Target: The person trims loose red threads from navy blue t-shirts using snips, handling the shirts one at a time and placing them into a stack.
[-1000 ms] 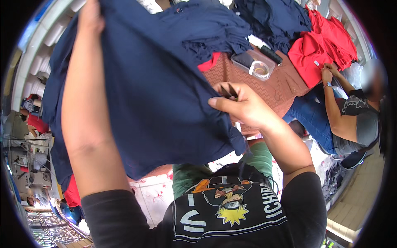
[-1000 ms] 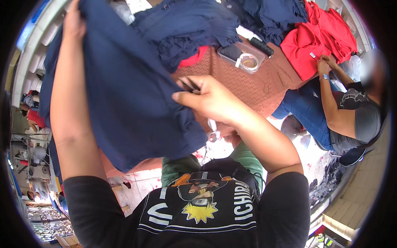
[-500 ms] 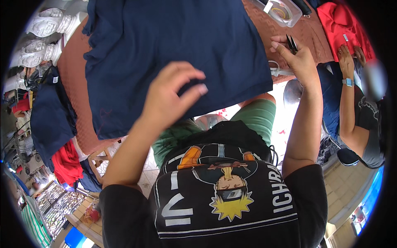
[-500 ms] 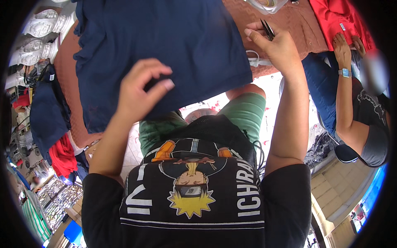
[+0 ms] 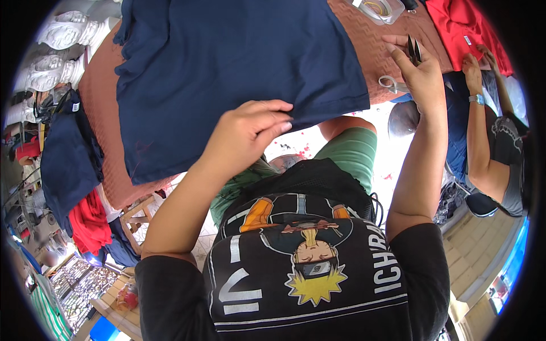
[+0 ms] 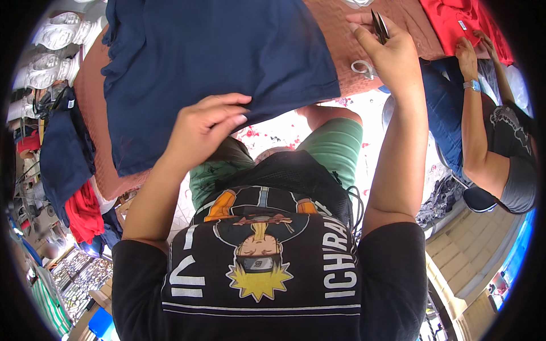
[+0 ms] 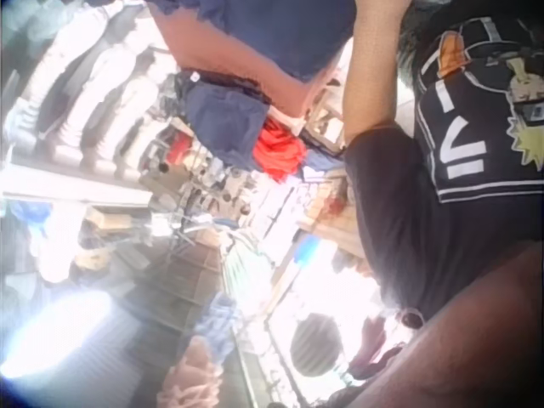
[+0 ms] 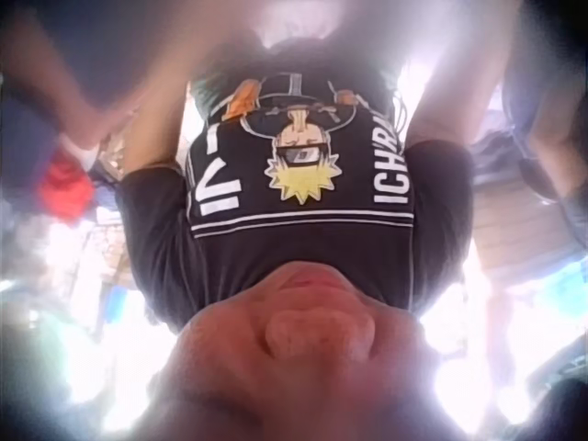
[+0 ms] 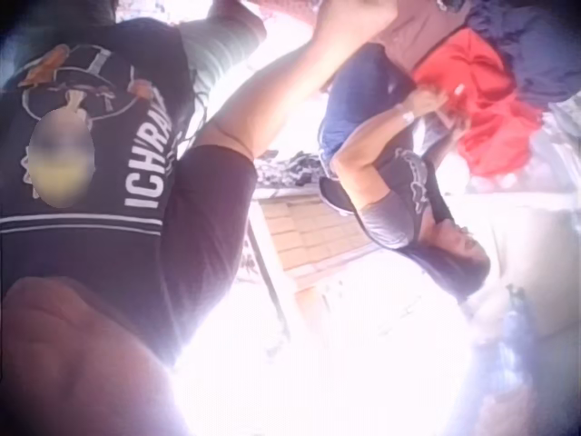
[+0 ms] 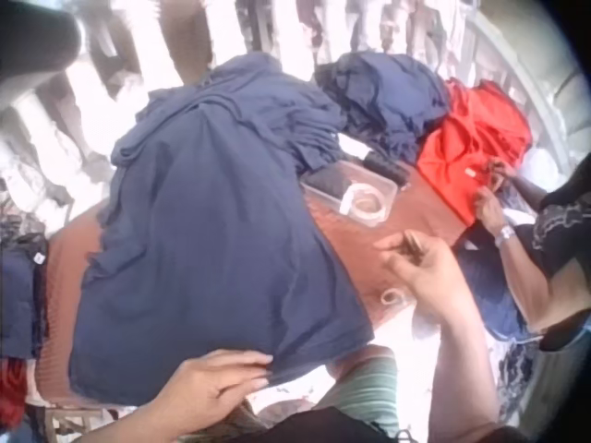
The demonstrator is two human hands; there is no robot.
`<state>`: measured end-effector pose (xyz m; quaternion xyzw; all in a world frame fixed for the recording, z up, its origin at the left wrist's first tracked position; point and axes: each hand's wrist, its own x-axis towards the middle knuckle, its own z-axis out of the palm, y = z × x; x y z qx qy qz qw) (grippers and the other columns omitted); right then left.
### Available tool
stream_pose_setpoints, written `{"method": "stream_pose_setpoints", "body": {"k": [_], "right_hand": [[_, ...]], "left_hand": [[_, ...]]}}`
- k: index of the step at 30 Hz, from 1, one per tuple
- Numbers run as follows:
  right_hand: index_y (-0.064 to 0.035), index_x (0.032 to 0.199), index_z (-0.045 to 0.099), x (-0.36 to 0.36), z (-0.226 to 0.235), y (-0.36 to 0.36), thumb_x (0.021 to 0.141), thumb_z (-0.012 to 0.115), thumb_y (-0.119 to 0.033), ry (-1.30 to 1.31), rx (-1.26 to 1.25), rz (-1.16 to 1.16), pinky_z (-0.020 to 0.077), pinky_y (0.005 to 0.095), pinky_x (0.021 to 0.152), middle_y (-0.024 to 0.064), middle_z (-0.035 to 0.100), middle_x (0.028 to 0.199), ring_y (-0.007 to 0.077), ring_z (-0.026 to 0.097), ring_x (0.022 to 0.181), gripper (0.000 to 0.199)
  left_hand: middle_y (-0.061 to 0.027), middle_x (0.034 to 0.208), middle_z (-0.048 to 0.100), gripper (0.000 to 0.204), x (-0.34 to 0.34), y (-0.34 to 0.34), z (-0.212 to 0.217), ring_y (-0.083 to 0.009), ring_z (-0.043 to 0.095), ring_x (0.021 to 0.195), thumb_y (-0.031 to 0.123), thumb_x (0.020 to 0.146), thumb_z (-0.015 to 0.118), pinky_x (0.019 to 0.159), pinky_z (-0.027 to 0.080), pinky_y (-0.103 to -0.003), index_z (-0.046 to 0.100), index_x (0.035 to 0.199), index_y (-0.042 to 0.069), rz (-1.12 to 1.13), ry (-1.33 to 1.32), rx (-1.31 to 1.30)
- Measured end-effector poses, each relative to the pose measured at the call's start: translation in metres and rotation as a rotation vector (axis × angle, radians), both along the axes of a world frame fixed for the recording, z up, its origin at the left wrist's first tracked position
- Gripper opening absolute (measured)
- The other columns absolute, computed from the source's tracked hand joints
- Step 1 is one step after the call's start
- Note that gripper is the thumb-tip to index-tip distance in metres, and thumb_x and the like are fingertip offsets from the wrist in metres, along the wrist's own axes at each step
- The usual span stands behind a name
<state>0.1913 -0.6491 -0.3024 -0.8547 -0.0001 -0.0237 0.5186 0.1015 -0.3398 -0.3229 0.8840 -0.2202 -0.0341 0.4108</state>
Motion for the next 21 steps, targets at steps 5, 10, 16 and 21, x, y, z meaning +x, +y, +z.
{"method": "stream_pose_setpoints", "body": {"k": [5, 10, 16, 21], "right_hand": [[-0.0048, 0.104, 0.070, -0.003, -0.001, 0.019, 0.087, 0.068, -0.015, 0.031, 0.111, -0.051, 0.0429, 0.0197, 0.055, -0.0036, 0.061, 0.077, 0.0033, 0.051, 0.062, 0.020], [-0.0017, 0.104, 0.069, -0.010, -0.007, 0.047, 0.085, 0.069, -0.011, 0.000, 0.008, 0.110, 0.0422, 0.0189, 0.060, -0.0056, 0.058, 0.075, 0.0019, 0.049, 0.065, 0.021], [-0.0032, 0.102, 0.069, -0.033, -0.011, 0.081, 0.085, 0.069, -0.013, 0.026, 0.111, 0.338, 0.0481, 0.0258, 0.063, 0.0017, 0.066, 0.076, 0.0084, 0.062, 0.070, 0.020], [-0.0042, 0.095, 0.067, -0.050, -0.021, 0.100, 0.079, 0.071, -0.014, 0.053, -0.217, 0.544, 0.0505, 0.0332, 0.064, 0.0117, 0.066, 0.077, 0.0234, 0.064, 0.066, 0.019]], "left_hand": [[-0.0080, 0.111, 0.069, 0.022, 0.015, 0.052, 0.049, -0.0156, 0.060, 0.106, 0.011, 0.096, 0.057, 0.099, 0.040, -0.029, 0.068, 0.106, -0.004, 0.508, -0.359, -0.233], [-0.0099, 0.126, 0.062, 0.025, 0.021, 0.128, 0.013, -0.0180, 0.054, 0.120, 0.012, 0.097, 0.055, 0.104, 0.038, -0.030, 0.066, 0.118, 0.004, 0.689, -0.358, 0.114], [-0.0090, 0.117, 0.066, 0.024, 0.007, 0.052, 0.017, -0.0196, 0.059, 0.112, 0.011, 0.088, 0.067, 0.099, 0.043, -0.031, 0.069, 0.111, 0.006, 0.410, -0.278, 0.023], [-0.0043, 0.112, 0.066, 0.034, 0.002, 0.013, -0.010, -0.0229, 0.061, 0.099, 0.014, 0.073, 0.079, 0.087, 0.049, -0.033, 0.071, 0.105, 0.008, 0.212, -0.246, 0.057]]}}
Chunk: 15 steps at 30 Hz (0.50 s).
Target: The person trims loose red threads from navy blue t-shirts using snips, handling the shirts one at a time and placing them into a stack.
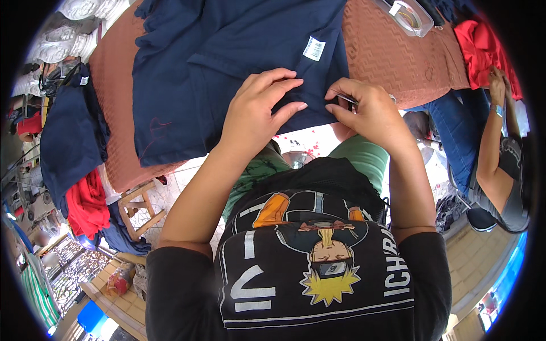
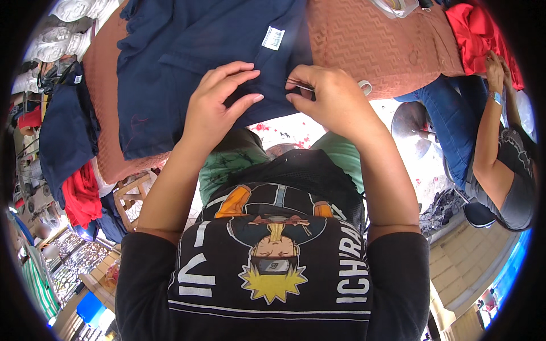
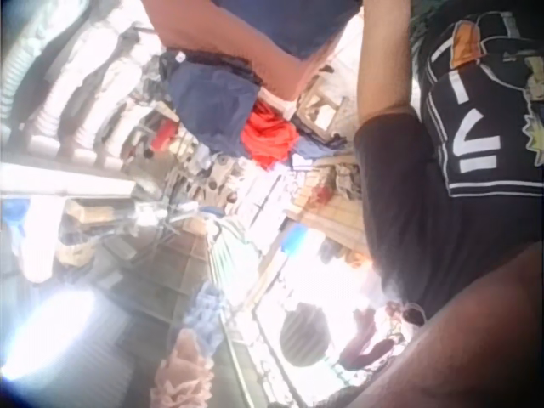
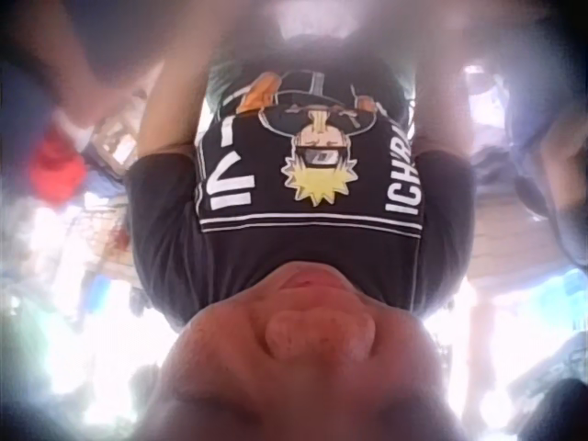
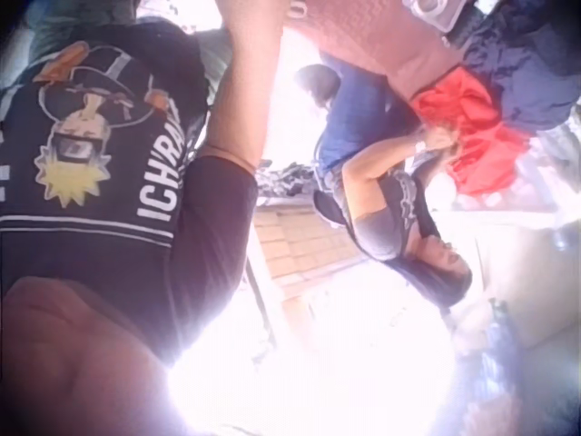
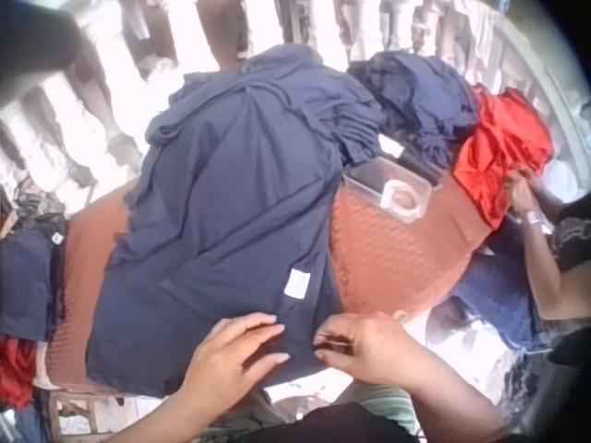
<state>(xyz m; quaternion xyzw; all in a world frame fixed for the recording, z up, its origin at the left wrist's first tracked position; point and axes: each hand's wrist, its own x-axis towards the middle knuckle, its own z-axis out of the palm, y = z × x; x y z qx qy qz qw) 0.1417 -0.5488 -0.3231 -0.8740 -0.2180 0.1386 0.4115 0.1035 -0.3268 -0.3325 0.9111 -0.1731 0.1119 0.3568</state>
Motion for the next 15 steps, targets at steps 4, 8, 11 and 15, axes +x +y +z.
{"method": "stream_pose_setpoints", "body": {"k": [4, 8, 11, 15], "right_hand": [[-0.0048, 0.097, 0.065, -0.002, -0.001, 0.001, 0.081, 0.070, -0.015, -0.035, -0.047, -0.063, 0.0518, 0.0362, 0.068, 0.0138, 0.068, 0.083, 0.0278, 0.066, 0.073, 0.020], [-0.0058, 0.104, 0.063, -0.004, 0.008, 0.005, 0.085, 0.067, -0.015, -0.185, -0.044, -0.128, 0.0523, 0.0395, 0.074, 0.0167, 0.068, 0.091, 0.0322, 0.067, 0.085, 0.021], [-0.0047, 0.105, 0.063, -0.008, 0.009, 0.018, 0.087, 0.065, -0.014, -0.143, 0.146, -0.058, 0.0517, 0.0401, 0.077, 0.0183, 0.068, 0.095, 0.0338, 0.067, 0.089, 0.020], [-0.0010, 0.103, 0.062, -0.013, -0.010, 0.032, 0.087, 0.065, -0.009, -0.004, 0.239, -0.106, 0.0515, 0.0386, 0.078, 0.0185, 0.068, 0.098, 0.0327, 0.067, 0.092, 0.018]], "left_hand": [[-0.0012, 0.110, 0.066, 0.030, 0.005, 0.000, -0.012, -0.0215, 0.060, 0.094, 0.013, 0.074, 0.078, 0.082, 0.050, -0.031, 0.072, 0.102, 0.008, 0.033, -0.039, 0.056], [-0.0010, 0.109, 0.066, 0.026, 0.005, 0.004, -0.011, -0.0193, 0.061, 0.090, 0.012, 0.074, 0.077, 0.078, 0.051, -0.030, 0.072, 0.099, 0.007, 0.018, -0.025, 0.121], [-0.0010, 0.106, 0.067, 0.024, 0.006, 0.005, -0.007, -0.0182, 0.063, 0.087, 0.011, 0.074, 0.077, 0.075, 0.052, -0.030, 0.072, 0.096, 0.006, 0.007, -0.057, 0.179], [-0.0011, 0.100, 0.069, 0.017, 0.009, 0.004, -0.005, -0.0183, 0.066, 0.084, 0.009, 0.076, 0.075, 0.071, 0.054, -0.030, 0.072, 0.093, 0.005, -0.016, -0.136, 0.193]]}}
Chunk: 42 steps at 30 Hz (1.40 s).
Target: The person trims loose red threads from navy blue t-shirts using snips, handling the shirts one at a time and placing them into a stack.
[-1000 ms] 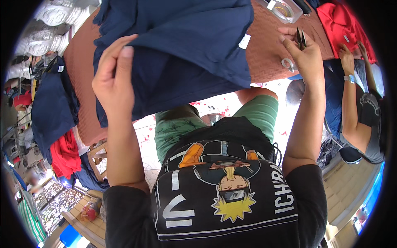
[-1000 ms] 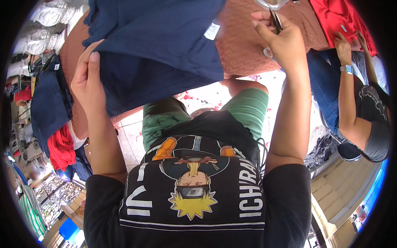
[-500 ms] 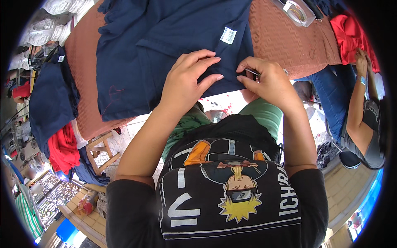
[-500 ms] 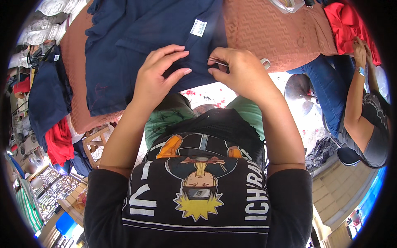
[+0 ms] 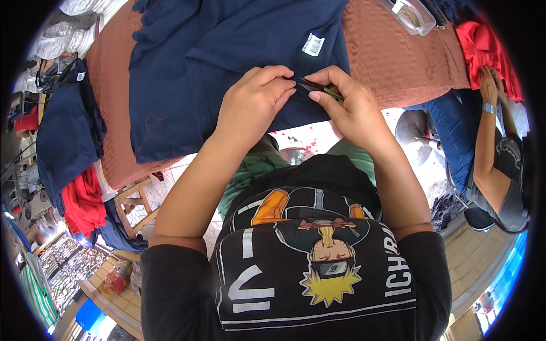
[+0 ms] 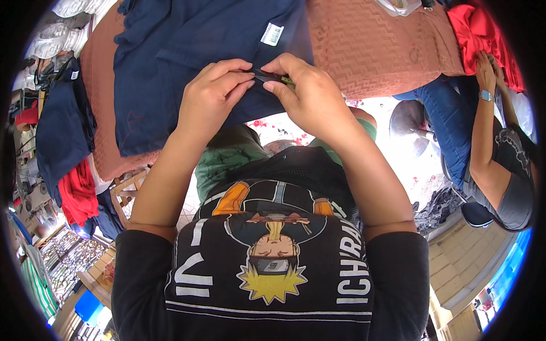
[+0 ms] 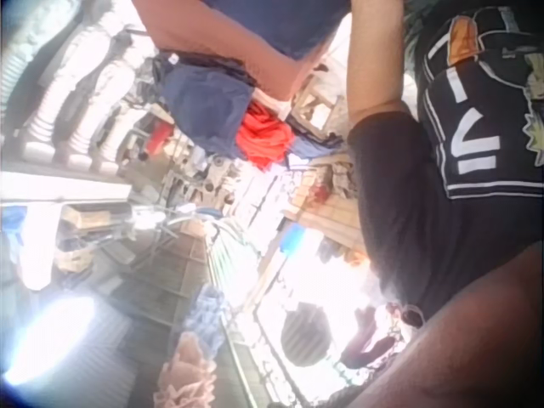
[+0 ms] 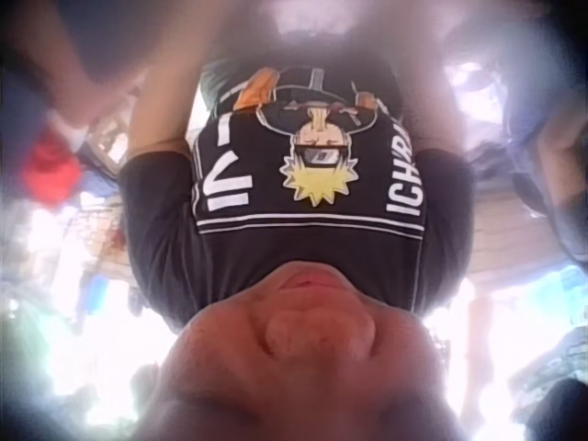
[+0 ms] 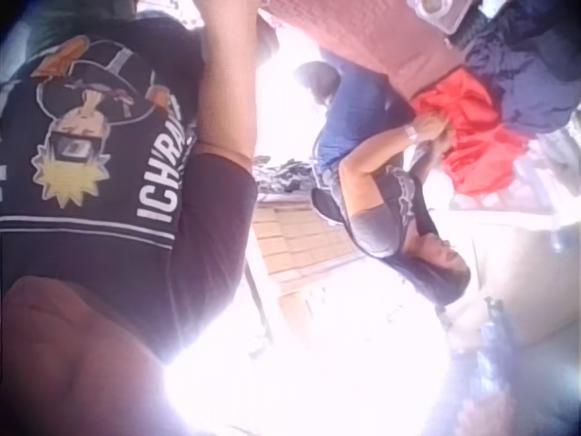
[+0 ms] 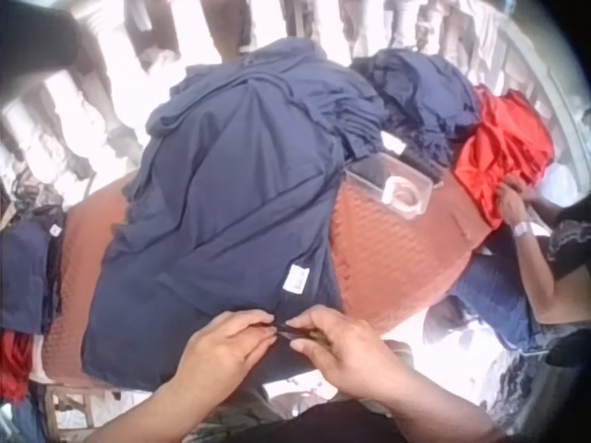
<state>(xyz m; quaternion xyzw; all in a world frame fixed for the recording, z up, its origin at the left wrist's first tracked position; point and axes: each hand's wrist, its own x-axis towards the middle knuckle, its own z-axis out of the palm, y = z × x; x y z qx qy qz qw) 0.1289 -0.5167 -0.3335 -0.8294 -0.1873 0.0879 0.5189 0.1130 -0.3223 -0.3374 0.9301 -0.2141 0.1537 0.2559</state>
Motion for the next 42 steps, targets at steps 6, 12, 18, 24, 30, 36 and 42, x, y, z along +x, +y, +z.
{"method": "stream_pose_setpoints", "body": {"k": [6, 12, 18, 24, 30, 36, 42], "right_hand": [[-0.0011, 0.102, 0.062, 0.002, -0.006, -0.001, 0.086, 0.066, -0.009, 0.015, 0.004, 0.011, 0.0511, 0.0384, 0.078, 0.0162, 0.069, 0.097, 0.0329, 0.067, 0.090, 0.018], [-0.0023, 0.100, 0.063, 0.003, 0.005, 0.003, 0.085, 0.066, -0.010, -0.045, -0.116, 0.042, 0.0507, 0.0405, 0.073, 0.0159, 0.068, 0.092, 0.0353, 0.066, 0.085, 0.017], [-0.0028, 0.100, 0.063, 0.005, 0.006, -0.005, 0.084, 0.067, -0.011, -0.260, -0.284, 0.023, 0.0520, 0.0402, 0.071, 0.0159, 0.068, 0.091, 0.0346, 0.066, 0.082, 0.019], [-0.0039, 0.106, 0.063, 0.011, 0.022, -0.003, 0.083, 0.069, -0.007, -0.105, -0.029, -0.089, 0.0529, 0.0339, 0.076, 0.0129, 0.069, 0.093, 0.0250, 0.068, 0.086, 0.024], [-0.0034, 0.108, 0.063, 0.005, -0.011, 0.014, 0.085, 0.067, -0.005, 0.126, 0.209, -0.076, 0.0519, 0.0303, 0.078, 0.0111, 0.070, 0.096, 0.0194, 0.067, 0.090, 0.023], [-0.0014, 0.107, 0.063, 0.000, -0.018, 0.015, 0.089, 0.063, -0.007, 0.101, 0.179, -0.081, 0.0514, 0.0325, 0.076, 0.0146, 0.070, 0.093, 0.0236, 0.069, 0.086, 0.018], [-0.0013, 0.106, 0.063, -0.002, -0.011, 0.013, 0.089, 0.063, -0.007, 0.054, 0.125, -0.049, 0.0511, 0.0336, 0.074, 0.0160, 0.069, 0.091, 0.0282, 0.068, 0.083, 0.018]], "left_hand": [[-0.0050, 0.096, 0.071, 0.010, 0.001, 0.000, 0.002, -0.0194, 0.069, 0.078, 0.010, 0.083, 0.072, 0.067, 0.055, -0.028, 0.071, 0.090, 0.004, 0.086, 0.123, -0.168], [-0.0073, 0.095, 0.072, 0.010, 0.001, -0.002, 0.004, -0.0189, 0.069, 0.076, 0.010, 0.083, 0.072, 0.067, 0.054, -0.026, 0.071, 0.091, 0.005, 0.092, 0.122, -0.246], [-0.0098, 0.094, 0.071, 0.014, -0.007, 0.043, 0.065, -0.0217, 0.068, 0.085, 0.011, 0.080, 0.074, 0.074, 0.052, -0.029, 0.071, 0.090, 0.002, -0.372, 0.643, -0.161], [-0.0100, 0.100, 0.070, 0.023, -0.019, 0.047, 0.085, -0.0199, 0.067, 0.088, 0.015, 0.079, 0.076, 0.078, 0.052, -0.029, 0.070, 0.095, -0.001, -0.138, 0.684, -0.158], [-0.0065, 0.106, 0.068, 0.029, -0.017, -0.007, 0.018, -0.0226, 0.065, 0.091, 0.016, 0.074, 0.080, 0.079, 0.053, -0.033, 0.071, 0.097, 0.003, 0.224, 0.112, -0.106], [-0.0040, 0.103, 0.069, 0.020, -0.019, -0.013, -0.003, -0.0236, 0.064, 0.086, 0.011, 0.072, 0.079, 0.077, 0.053, -0.033, 0.072, 0.090, 0.004, 0.267, -0.024, -0.037], [-0.0064, 0.104, 0.071, 0.012, -0.013, 0.005, 0.003, -0.0154, 0.066, 0.088, 0.008, 0.081, 0.073, 0.079, 0.051, -0.027, 0.073, 0.091, 0.001, 0.279, 0.316, -0.344]]}}
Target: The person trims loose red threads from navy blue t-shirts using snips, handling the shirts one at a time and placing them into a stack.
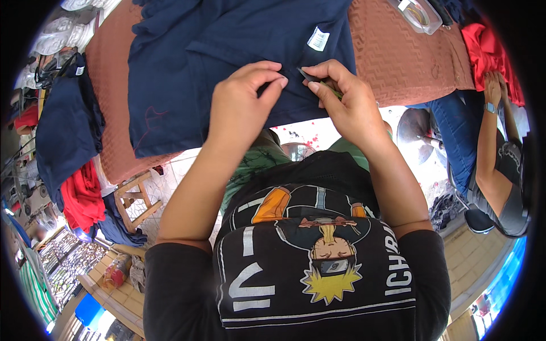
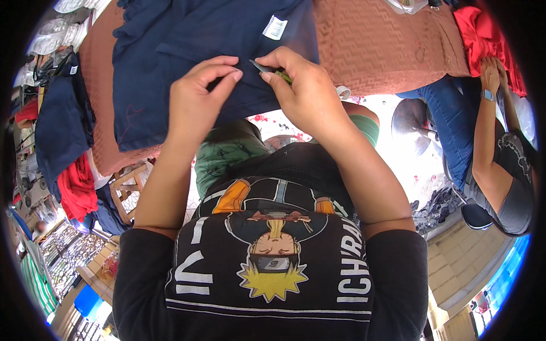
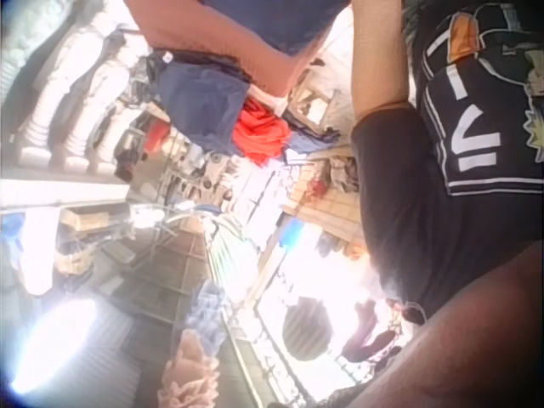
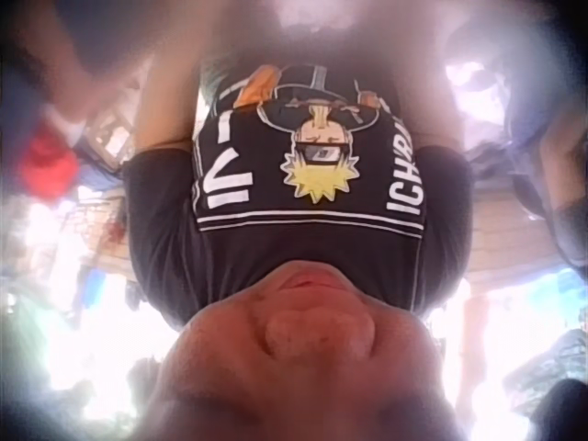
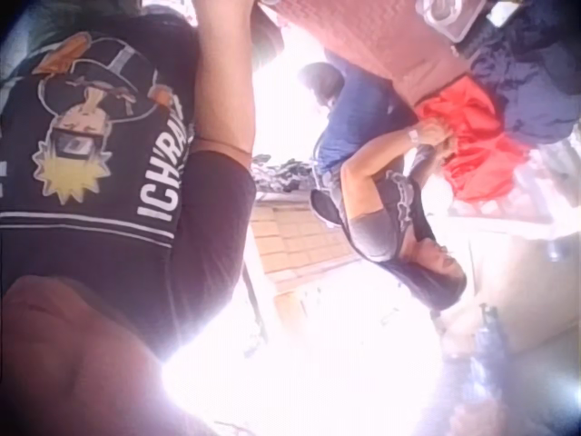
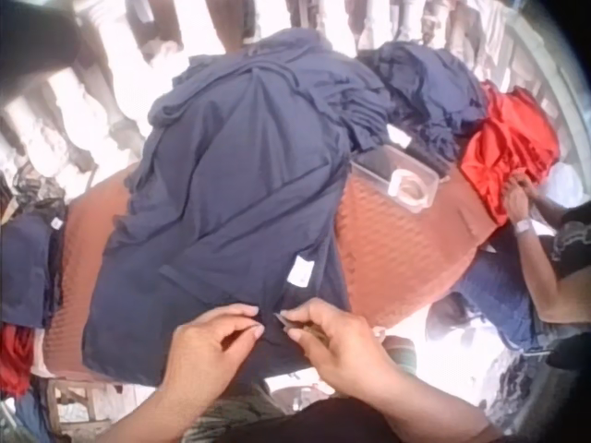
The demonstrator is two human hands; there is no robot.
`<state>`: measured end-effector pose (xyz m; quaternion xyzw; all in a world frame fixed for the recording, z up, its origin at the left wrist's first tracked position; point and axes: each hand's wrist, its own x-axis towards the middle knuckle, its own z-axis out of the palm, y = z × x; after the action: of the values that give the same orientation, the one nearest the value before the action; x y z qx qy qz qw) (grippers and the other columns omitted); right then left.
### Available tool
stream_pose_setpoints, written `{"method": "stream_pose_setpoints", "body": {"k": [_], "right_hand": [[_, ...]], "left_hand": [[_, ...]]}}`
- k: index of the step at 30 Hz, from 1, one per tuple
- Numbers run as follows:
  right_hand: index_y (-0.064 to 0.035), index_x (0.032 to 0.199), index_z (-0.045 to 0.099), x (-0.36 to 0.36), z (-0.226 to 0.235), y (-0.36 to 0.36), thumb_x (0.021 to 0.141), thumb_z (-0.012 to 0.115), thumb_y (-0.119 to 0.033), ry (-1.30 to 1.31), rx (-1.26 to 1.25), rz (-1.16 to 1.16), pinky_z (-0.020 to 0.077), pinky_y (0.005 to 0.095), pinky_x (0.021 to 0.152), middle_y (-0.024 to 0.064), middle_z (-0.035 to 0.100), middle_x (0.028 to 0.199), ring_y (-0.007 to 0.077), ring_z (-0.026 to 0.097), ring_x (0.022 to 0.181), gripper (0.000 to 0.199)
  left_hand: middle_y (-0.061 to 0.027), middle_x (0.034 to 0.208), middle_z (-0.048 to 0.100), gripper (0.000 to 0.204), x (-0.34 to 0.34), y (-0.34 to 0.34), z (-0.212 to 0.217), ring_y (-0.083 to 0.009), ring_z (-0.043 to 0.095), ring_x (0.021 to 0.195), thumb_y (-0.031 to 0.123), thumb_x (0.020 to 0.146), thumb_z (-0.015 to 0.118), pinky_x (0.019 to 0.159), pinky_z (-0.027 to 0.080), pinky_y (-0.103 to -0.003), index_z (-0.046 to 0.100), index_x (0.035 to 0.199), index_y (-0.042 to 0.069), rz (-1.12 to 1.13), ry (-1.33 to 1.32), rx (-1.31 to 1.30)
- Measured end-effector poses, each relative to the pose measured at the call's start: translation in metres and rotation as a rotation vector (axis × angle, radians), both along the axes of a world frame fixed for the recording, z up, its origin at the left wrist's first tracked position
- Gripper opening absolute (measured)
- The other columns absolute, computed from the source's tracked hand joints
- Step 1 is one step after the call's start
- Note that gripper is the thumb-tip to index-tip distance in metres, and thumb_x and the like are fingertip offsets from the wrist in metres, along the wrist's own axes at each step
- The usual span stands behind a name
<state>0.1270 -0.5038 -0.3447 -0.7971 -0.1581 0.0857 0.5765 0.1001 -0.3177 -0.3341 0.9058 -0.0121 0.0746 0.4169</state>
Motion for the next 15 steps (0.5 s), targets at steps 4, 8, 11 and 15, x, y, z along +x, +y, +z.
{"method": "stream_pose_setpoints", "body": {"k": [4, 8, 11, 15], "right_hand": [[-0.0022, 0.105, 0.063, -0.002, 0.004, -0.003, 0.087, 0.063, -0.005, -0.022, -0.038, 0.063, 0.0509, 0.0352, 0.073, 0.0156, 0.068, 0.093, 0.0303, 0.067, 0.083, 0.018], [-0.0033, 0.104, 0.062, -0.002, 0.002, -0.002, 0.085, 0.064, -0.004, -0.164, -0.044, 0.113, 0.0512, 0.0375, 0.073, 0.0144, 0.066, 0.097, 0.0331, 0.065, 0.084, 0.019], [-0.0043, 0.103, 0.061, -0.004, 0.003, 0.000, 0.084, 0.064, -0.004, -0.246, -0.135, 0.130, 0.0515, 0.0399, 0.072, 0.0131, 0.065, 0.099, 0.0345, 0.064, 0.086, 0.019], [-0.0052, 0.102, 0.061, -0.006, 0.007, 0.006, 0.084, 0.063, -0.006, -0.341, -0.257, 0.127, 0.0512, 0.0423, 0.071, 0.0120, 0.065, 0.098, 0.0345, 0.064, 0.086, 0.018]], "left_hand": [[-0.0076, 0.108, 0.070, 0.015, 0.007, 0.021, 0.006, -0.0099, 0.063, 0.094, 0.010, 0.087, 0.070, 0.084, 0.048, -0.023, 0.072, 0.096, -0.001, -0.055, 0.273, -0.284], [-0.0076, 0.110, 0.069, 0.016, 0.009, 0.025, 0.003, -0.0096, 0.062, 0.095, 0.011, 0.088, 0.069, 0.086, 0.047, -0.023, 0.072, 0.096, -0.002, -0.068, 0.331, -0.394], [-0.0070, 0.112, 0.069, 0.015, 0.007, 0.026, 0.002, -0.0090, 0.062, 0.095, 0.012, 0.089, 0.069, 0.086, 0.047, -0.022, 0.072, 0.096, -0.001, -0.070, 0.341, -0.430], [-0.0073, 0.106, 0.070, 0.016, 0.004, 0.025, 0.012, -0.0113, 0.063, 0.091, 0.014, 0.085, 0.072, 0.083, 0.048, -0.024, 0.073, 0.095, 0.002, -0.140, 0.310, -0.226]]}}
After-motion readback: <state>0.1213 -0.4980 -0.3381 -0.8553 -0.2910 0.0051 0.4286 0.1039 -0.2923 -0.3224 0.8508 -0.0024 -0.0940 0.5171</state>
